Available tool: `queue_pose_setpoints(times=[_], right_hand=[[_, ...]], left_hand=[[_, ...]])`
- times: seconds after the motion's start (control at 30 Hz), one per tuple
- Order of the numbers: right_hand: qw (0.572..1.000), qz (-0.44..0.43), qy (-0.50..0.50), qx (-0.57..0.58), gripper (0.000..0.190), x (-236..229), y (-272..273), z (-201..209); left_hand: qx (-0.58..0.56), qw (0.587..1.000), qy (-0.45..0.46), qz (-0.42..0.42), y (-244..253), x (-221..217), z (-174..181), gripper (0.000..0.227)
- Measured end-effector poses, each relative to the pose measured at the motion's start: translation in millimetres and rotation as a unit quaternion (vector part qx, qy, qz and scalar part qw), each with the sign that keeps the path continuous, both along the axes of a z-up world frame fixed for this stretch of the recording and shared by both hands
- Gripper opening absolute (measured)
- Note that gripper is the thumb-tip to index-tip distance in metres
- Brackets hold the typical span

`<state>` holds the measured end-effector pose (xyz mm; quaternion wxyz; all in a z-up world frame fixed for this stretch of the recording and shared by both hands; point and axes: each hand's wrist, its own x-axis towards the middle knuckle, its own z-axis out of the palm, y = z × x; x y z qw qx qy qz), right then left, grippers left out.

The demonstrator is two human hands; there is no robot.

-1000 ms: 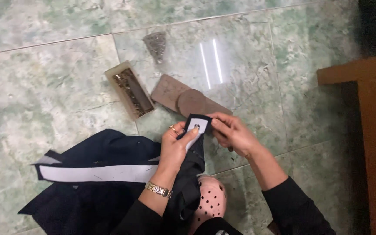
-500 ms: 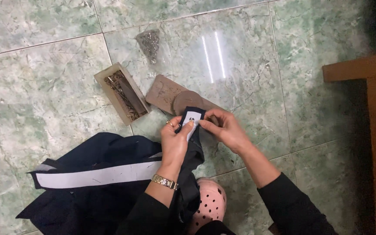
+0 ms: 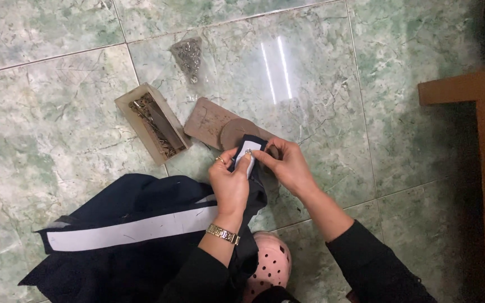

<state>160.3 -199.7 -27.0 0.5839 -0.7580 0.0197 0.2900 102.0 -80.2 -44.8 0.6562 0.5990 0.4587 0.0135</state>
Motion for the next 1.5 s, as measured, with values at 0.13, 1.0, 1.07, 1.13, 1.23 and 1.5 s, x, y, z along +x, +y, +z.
queue_pose_setpoints(times=[0.13, 1.0, 1.07, 1.13, 1.23, 1.5], right_hand=[[0.999, -0.006, 0.01, -0.031, 0.026, 4, -1, -10], [0.994, 0.007, 0.023, -0.105, 0.027, 14, -6, -53], [0.994, 0.008, 0.023, -0.104, 0.026, 15, -4, -48], [0.994, 0.008, 0.025, -0.102, 0.026, 15, -3, -45], [0.995, 0.007, 0.026, -0.096, 0.026, 14, -4, -46], [0.994, 0.008, 0.033, -0.101, 0.023, 16, -4, -38]], left_hand=[[0.018, 1.0, 0.002, 0.02, -6, 0, -9, 0.016], [0.372, 0.828, -0.203, -0.367, 40, 7, 2, 0.012], [0.352, 0.833, -0.211, -0.371, 44, 8, -5, 0.013], [0.331, 0.837, -0.219, -0.377, 47, 9, -10, 0.015], [0.3, 0.858, -0.221, -0.352, 49, 10, -11, 0.016], [0.324, 0.845, -0.229, -0.36, 48, 13, -6, 0.011]])
